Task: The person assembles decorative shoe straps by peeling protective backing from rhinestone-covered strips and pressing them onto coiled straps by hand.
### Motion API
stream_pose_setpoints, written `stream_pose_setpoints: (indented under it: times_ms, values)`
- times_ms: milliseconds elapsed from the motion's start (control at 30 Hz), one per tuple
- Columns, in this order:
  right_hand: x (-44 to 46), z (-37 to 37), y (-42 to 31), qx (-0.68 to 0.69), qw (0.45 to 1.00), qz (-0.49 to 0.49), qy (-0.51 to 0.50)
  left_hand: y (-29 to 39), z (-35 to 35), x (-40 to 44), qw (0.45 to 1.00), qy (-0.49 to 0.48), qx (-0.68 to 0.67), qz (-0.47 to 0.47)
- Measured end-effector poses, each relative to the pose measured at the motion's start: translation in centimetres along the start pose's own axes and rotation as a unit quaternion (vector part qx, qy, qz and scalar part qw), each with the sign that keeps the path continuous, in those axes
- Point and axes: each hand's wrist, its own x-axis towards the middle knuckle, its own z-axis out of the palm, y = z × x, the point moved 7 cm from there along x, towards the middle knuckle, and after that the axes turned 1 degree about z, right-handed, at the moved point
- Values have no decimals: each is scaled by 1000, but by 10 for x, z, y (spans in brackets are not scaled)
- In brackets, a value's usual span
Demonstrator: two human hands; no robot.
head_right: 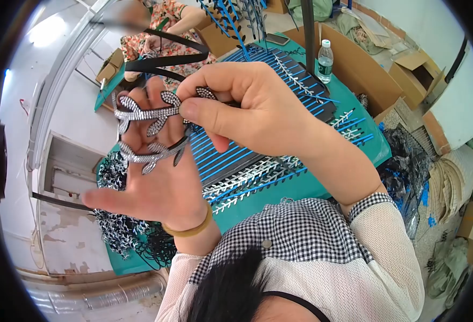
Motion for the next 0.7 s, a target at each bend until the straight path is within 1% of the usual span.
stream_pose_setpoints:
  times_ms: [33, 67, 133, 200, 233, 333, 367, 400, 433, 467, 500, 533, 600, 633, 700]
  values:
    - [0, 2, 1, -21, 999, 25, -1, -4, 0, -1, 998, -22, 55, 18]
    - [0, 2, 2, -18, 1000, 21, 7, -9, 0, -1, 993, -43, 107, 38]
    - [0, 5, 7, -14, 1000, 15, 23, -13, -9, -5, 984, -27, 176, 14]
    - [-3, 6, 11, -43, 999, 26, 14, -6, -21, -4, 981, 76, 179, 3]
    - [-5, 6, 12, -58, 998, 30, 9, -4, -20, -3, 982, 80, 172, 2]
    - [-13, 9, 8, -172, 981, -93, 10, 0, -16, 0, 976, 103, 190, -14]
    - [-17, 12, 9, -146, 988, -55, -23, 1, -17, 0, 973, 113, 202, -19]
    - [-20, 8, 0, -255, 963, -87, 26, 7, -23, 6, 972, 93, 215, 32]
    - [-23, 5, -10, -361, 922, -119, 72, 15, -21, 8, 976, 74, 196, 56]
    - [-25, 5, -10, -395, 902, -145, 92, 24, -16, 11, 979, 55, 177, 82]
    - [-28, 6, -10, -430, 880, -169, 114, 28, -18, 11, 984, 76, 142, 82]
    - [-31, 6, -10, -463, 854, -192, 138, 30, -15, 12, 986, 78, 120, 84]
    - [-34, 14, -4, -462, 840, -243, 146, 29, -10, 12, 990, 77, 79, 84]
    - [-34, 15, -2, -466, 827, -275, 155, 29, -11, 10, 989, 55, 122, 58]
    - [-33, 10, 3, -465, 819, -302, 146, 31, -15, 9, 988, 66, 125, 60]
